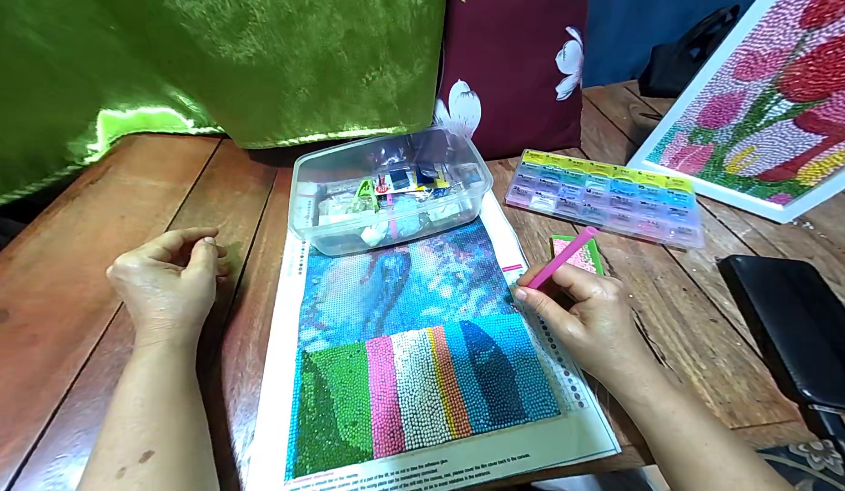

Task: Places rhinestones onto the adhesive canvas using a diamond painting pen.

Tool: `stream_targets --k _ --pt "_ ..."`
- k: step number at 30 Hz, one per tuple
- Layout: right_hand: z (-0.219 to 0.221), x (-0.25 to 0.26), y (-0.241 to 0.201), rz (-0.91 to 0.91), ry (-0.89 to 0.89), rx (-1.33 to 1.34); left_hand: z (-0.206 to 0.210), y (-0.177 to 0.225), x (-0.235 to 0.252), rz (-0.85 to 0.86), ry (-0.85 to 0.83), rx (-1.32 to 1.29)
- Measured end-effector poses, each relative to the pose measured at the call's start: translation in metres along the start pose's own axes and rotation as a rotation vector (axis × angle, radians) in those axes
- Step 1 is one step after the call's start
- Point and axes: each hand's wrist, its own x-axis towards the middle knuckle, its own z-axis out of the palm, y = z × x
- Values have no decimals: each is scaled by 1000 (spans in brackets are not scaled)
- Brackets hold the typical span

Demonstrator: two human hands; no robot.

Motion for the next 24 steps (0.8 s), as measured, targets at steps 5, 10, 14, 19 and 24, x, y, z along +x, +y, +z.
stream_targets --k 5,10,14,19,24 --pt "0 0 1 -72 -12 -32 1 0 0 0 8 -11" --pt "-13 -1 0 157 59 289 1 1 0 7 16 -17" --pt "-38 0 5 293 164 460 0 2 0 -1 8 -17" --pt "-52 -8 22 284 202 351 1 1 0 -33 -7 -12" --pt "-44 -16 31 173 240 85 1 -12 1 12 14 -18"
